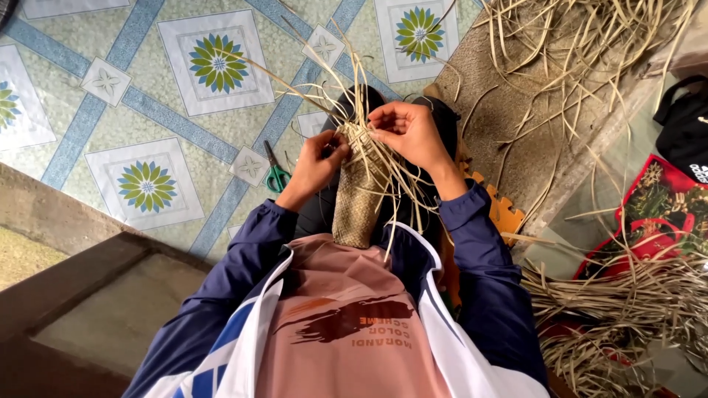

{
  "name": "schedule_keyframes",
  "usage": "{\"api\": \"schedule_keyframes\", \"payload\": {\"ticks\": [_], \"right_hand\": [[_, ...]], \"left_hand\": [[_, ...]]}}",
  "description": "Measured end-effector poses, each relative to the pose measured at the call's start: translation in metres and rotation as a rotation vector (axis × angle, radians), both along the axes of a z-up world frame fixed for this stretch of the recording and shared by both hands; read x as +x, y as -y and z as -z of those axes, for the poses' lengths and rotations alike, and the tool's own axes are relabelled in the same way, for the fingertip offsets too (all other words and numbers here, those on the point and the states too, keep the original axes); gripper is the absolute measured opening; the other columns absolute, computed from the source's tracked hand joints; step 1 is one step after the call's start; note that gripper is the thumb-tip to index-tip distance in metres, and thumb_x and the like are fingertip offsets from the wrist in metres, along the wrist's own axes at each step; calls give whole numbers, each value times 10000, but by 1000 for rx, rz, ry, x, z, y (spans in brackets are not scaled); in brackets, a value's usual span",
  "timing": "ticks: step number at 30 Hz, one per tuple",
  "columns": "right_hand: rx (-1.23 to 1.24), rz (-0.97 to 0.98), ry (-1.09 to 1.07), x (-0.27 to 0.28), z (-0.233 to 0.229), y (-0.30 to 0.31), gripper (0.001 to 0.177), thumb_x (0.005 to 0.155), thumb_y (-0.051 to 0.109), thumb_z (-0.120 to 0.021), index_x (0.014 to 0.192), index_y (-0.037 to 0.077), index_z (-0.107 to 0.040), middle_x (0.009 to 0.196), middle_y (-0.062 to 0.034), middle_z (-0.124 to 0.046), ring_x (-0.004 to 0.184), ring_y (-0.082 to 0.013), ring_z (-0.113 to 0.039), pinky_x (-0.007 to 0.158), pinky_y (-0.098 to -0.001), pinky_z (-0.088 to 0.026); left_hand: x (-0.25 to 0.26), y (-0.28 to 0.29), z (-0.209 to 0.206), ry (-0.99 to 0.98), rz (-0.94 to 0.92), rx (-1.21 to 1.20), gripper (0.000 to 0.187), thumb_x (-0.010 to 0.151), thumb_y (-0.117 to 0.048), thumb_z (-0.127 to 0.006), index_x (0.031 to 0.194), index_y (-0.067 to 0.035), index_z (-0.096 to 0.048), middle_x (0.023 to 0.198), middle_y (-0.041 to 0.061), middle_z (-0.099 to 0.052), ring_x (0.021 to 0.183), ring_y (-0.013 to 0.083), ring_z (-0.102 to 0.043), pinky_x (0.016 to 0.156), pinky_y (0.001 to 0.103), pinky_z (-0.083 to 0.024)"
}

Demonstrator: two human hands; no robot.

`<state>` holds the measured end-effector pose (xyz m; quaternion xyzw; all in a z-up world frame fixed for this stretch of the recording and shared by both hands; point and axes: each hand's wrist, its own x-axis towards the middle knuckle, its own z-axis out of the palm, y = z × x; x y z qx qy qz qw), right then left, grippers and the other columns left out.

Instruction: Weaving dried plant fibers into a cylindrical structure by hand.

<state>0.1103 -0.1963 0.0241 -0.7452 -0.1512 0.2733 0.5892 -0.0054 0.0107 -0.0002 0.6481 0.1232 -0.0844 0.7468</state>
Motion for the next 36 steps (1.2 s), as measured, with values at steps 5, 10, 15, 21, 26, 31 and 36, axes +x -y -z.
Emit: {"api": "schedule_keyframes", "payload": {"ticks": [5,10,15,21,26,31,36], "right_hand": [[-23,57,32,-12,-2,-3,354,817,-105,-824,1134,7,-716,978,-123,-761,912,-156,-744,823,-270,-623],[-39,72,48,-17,-17,0,392,804,-91,-837,1164,-16,-704,974,-160,-756,902,-175,-749,822,-275,-629],[-101,79,118,-26,-25,-3,323,844,-73,-808,1148,16,-742,929,-114,-759,858,-130,-732,746,-236,-615],[-44,30,81,-26,-22,-1,319,864,-77,-755,1170,2,-714,895,-92,-692,831,-117,-667,711,-262,-586],[6,-9,-5,-16,-16,5,317,853,-64,-759,1144,42,-694,896,-53,-696,825,-83,-666,737,-226,-581],[28,-73,9,-15,-27,7,320,833,2,-848,1105,60,-689,977,-39,-701,904,-99,-659,808,-255,-579],[10,-85,148,-10,-26,9,109,916,-1,-823,963,9,-725,953,-83,-682,871,-137,-682,777,-274,-584]], "left_hand": [[-2,-4,9,-22,-8,4,82,959,-138,-672,958,-67,-714,826,78,-659,721,134,-621,686,291,-530],[-6,-4,26,-54,-14,0,72,955,-108,-664,945,-55,-713,814,90,-662,715,158,-642,681,299,-537],[-7,-4,25,-85,-5,-22,87,955,-126,-663,965,-55,-712,855,93,-646,767,169,-647,727,331,-546],[-6,-3,15,-69,29,12,81,957,-129,-667,954,-65,-717,841,83,-661,773,158,-637,727,315,-538],[-7,-1,17,-55,37,15,73,947,-130,-675,948,-68,-713,844,79,-650,787,159,-618,741,319,-528],[-8,0,14,-38,47,26,63,944,-125,-672,932,-77,-712,829,65,-650,780,154,-613,743,312,-524],[-8,1,20,-6,49,35,72,949,-115,-666,941,-66,-718,817,90,-666,777,171,-626,735,328,-527]]}}
